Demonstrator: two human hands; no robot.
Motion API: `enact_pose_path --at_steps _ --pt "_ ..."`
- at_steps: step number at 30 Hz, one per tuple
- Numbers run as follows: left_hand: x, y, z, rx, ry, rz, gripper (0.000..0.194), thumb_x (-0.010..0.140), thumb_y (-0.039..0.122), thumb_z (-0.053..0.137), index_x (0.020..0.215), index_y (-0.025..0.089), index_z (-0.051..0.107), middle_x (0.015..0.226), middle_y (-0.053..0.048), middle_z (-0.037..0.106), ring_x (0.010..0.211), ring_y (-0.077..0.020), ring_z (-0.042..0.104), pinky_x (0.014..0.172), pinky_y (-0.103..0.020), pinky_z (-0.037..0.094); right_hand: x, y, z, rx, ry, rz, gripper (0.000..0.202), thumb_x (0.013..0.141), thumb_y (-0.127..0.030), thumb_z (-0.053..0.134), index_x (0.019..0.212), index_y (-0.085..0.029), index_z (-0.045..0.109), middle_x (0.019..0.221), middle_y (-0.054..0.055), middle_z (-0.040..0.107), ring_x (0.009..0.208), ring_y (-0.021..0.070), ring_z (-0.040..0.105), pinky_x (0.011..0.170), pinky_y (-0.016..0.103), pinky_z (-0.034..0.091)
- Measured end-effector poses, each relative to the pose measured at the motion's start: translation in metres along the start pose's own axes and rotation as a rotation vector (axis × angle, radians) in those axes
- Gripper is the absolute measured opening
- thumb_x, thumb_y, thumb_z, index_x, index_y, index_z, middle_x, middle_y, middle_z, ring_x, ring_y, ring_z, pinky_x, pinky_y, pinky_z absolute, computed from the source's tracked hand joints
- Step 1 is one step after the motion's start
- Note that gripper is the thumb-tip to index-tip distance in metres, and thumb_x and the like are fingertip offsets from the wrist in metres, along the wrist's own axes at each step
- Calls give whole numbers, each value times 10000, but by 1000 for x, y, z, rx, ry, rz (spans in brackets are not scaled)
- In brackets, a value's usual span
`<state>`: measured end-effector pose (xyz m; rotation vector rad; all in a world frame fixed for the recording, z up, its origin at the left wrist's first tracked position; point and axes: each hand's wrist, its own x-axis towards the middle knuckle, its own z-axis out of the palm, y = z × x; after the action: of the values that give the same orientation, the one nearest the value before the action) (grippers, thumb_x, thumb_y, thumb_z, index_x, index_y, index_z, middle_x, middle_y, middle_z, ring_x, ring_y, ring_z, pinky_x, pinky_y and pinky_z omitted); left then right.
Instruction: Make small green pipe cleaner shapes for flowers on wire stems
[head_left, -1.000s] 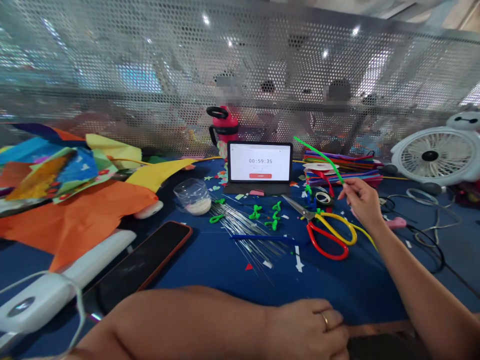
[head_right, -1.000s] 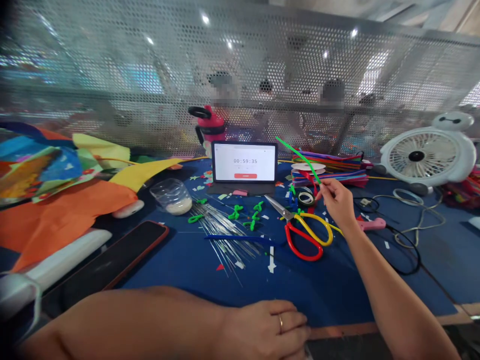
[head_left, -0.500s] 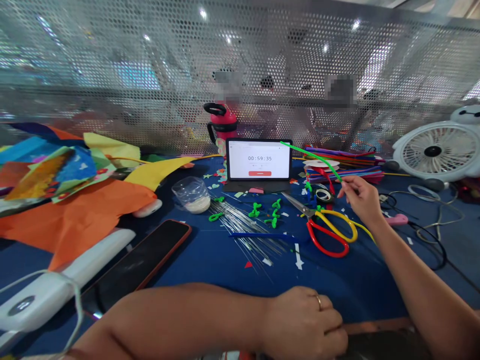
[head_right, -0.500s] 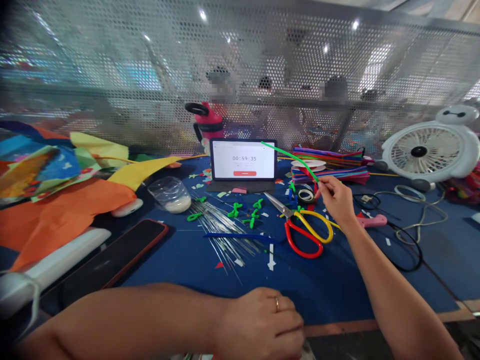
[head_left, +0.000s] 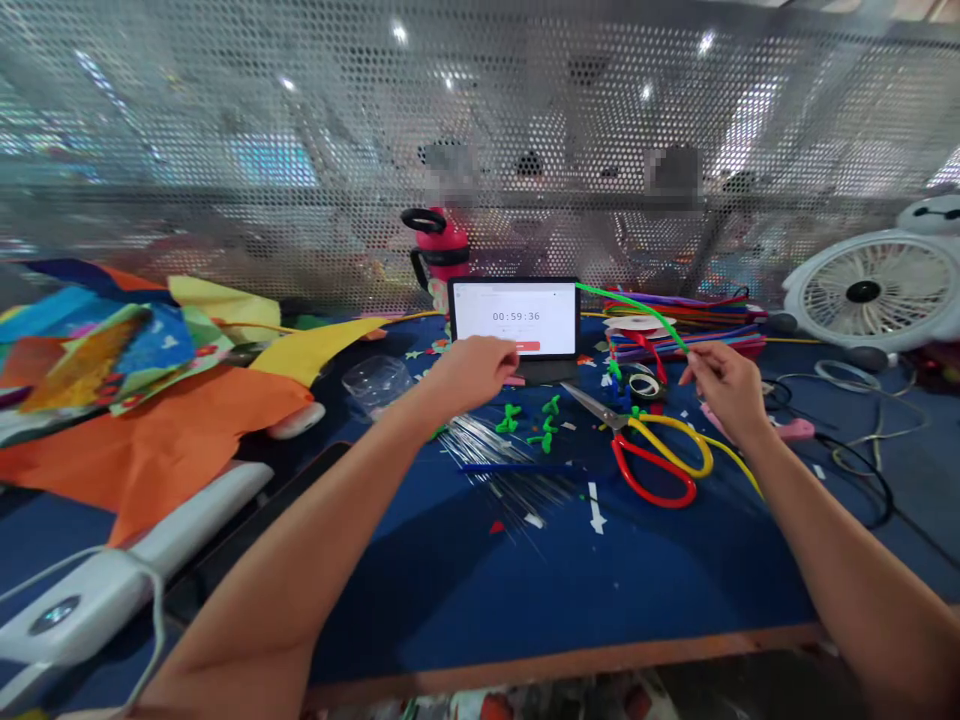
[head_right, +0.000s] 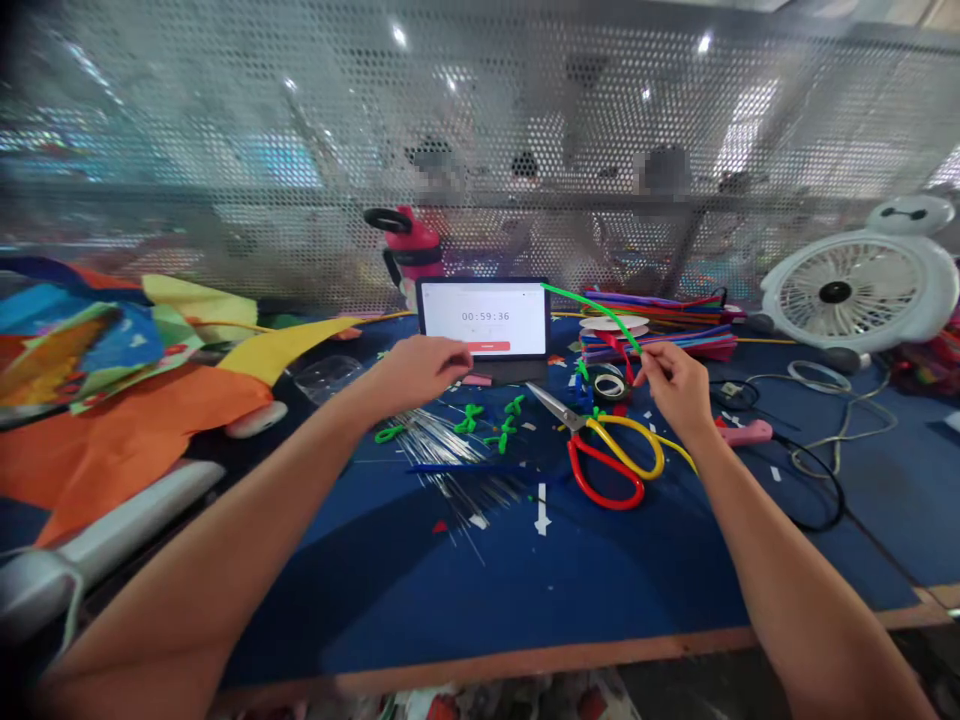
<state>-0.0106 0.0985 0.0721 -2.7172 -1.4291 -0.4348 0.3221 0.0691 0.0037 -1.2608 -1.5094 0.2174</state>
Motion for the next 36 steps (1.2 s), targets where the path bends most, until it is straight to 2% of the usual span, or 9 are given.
enact_pose_path --at_steps 3,7,11,16,24,30,32,34,36 --pt "3 -27 13 -37 -326 63 276 752 353 582 946 165 638 965 -74 673 828 -191 599 697 -256 406 0 2 -1 -7 -4 12 177 835 -353 527 903 -200 581 572 1 605 405 109 441 414 230 345" --pt "4 -30 36 -83 -468 158 432 628 391 683 996 179 601 1092 -68 625 801 -176 579 679 -245 400 1 6 -3 -40 -15 3 174 842 -358 523 906 -210 587 579 4 607 405 111 444 415 237 350" --pt "7 -27 47 -130 -447 208 305 625 347 679 862 167 616 898 -40 642 707 -160 556 612 -242 375 2 9 -4 -75 -19 -8 185 846 -369 517 916 -215 592 585 7 608 400 111 443 406 239 345" --pt "8 -36 48 -208 -429 260 81 659 225 623 728 186 638 672 24 609 635 -122 547 602 -217 373 2 8 -4 -71 -29 8 176 848 -361 505 907 -215 585 590 10 608 412 118 456 400 235 336" --pt "16 -62 57 -186 -90 59 244 726 324 599 886 143 630 748 -39 628 680 -159 546 617 -255 377 2 6 -5 -51 -29 12 139 843 -326 515 880 -208 578 583 4 609 408 108 445 416 230 347" --pt "14 -42 52 -164 16 59 292 742 363 614 932 142 629 907 -78 621 771 -179 544 698 -289 395 3 4 -5 -60 -17 8 140 844 -319 518 881 -206 593 584 0 609 405 102 431 418 229 335" --pt "10 -26 45 -220 -46 136 331 723 425 642 946 181 626 902 -36 627 730 -144 544 671 -251 402 3 3 -5 -61 -16 2 148 843 -328 520 889 -209 595 584 0 608 406 105 431 415 233 326" --pt "5 -9 43 -326 -246 307 436 681 456 684 1030 206 605 948 -22 622 689 -123 544 638 -233 401 3 3 -5 -64 -18 -2 155 844 -338 518 892 -213 596 586 1 609 408 109 436 418 237 329" --pt "1 4 47 -309 -310 391 465 661 458 700 1040 205 611 969 -34 604 708 -135 547 635 -237 395 2 3 -5 -64 -22 1 156 844 -342 515 889 -215 595 588 2 609 411 111 440 421 238 337"
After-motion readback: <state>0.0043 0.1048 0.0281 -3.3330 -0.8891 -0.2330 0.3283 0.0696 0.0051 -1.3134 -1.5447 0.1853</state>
